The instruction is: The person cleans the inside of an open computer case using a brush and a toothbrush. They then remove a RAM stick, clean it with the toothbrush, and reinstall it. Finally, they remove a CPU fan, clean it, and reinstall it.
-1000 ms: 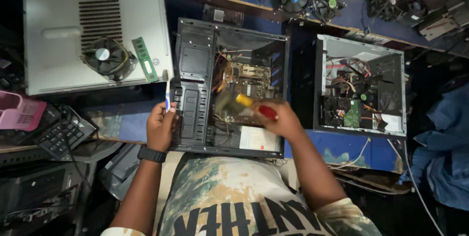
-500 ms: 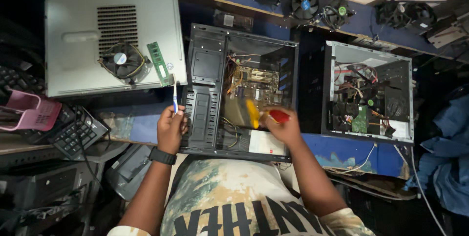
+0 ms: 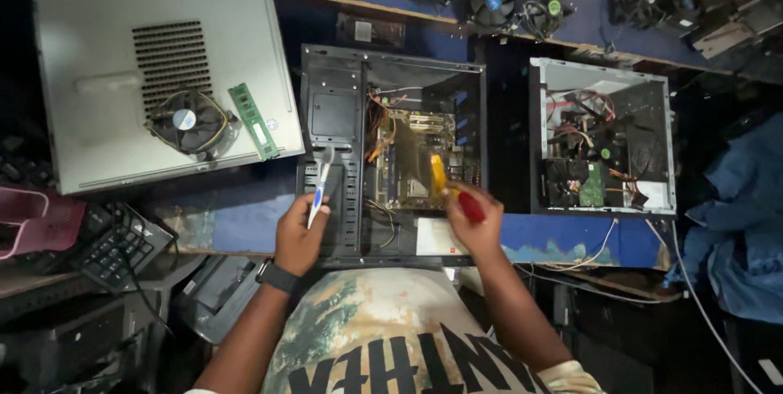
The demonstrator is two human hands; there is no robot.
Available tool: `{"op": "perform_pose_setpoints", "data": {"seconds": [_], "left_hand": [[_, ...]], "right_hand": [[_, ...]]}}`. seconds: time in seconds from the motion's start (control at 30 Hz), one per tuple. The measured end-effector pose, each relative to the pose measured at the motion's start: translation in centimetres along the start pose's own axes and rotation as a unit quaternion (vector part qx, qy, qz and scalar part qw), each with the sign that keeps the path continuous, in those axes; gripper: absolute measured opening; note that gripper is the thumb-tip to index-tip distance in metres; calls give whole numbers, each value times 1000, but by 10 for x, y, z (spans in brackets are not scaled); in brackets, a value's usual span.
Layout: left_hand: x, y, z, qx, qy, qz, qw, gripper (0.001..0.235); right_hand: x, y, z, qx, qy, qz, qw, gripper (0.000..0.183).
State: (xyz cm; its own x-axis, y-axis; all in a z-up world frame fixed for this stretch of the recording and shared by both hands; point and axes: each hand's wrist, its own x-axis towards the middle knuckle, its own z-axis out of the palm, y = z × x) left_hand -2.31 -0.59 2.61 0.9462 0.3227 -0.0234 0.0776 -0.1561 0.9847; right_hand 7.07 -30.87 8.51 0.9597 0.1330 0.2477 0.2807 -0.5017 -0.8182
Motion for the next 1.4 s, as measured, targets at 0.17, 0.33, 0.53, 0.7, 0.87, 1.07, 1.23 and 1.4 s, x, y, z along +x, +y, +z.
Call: {"op": "perform_pose_setpoints", "data": {"seconds": [0.17,0.33,0.53,0.7,0.87,1.07,1.23,1.4], "left_hand": [[6,8,-2,34,-31,-40,998,19],[4,9,-5,23,-48,-16,998,21],[8,13,-6,43,-66,-90,993,22],[10,16,-8,62,-64,-70,994,21],[7,14,-10,44,-65,-76,994,20],[7,11,-11,37,-69,-108,991,20],[9,10,-10,12,-67,-81,994,19],[7,8,-13,18,-69,-97,993,19]], "right_hand": [[-9,11,-11,-17,-21,43,999,16],[-21,16,-20,41,54,121,990,16],[-2,6,-22,-35,5,49,998,16],[17,-12,-39,-108,6,14,994,15],[27,-24,-37,-70,-20,97,993,16],[37,-40,-45,-183,-43,-5,982,17],[35,-33,-42,-179,-73,-44,980,18],[24,-21,-27,-25,-49,103,993,13]]}}
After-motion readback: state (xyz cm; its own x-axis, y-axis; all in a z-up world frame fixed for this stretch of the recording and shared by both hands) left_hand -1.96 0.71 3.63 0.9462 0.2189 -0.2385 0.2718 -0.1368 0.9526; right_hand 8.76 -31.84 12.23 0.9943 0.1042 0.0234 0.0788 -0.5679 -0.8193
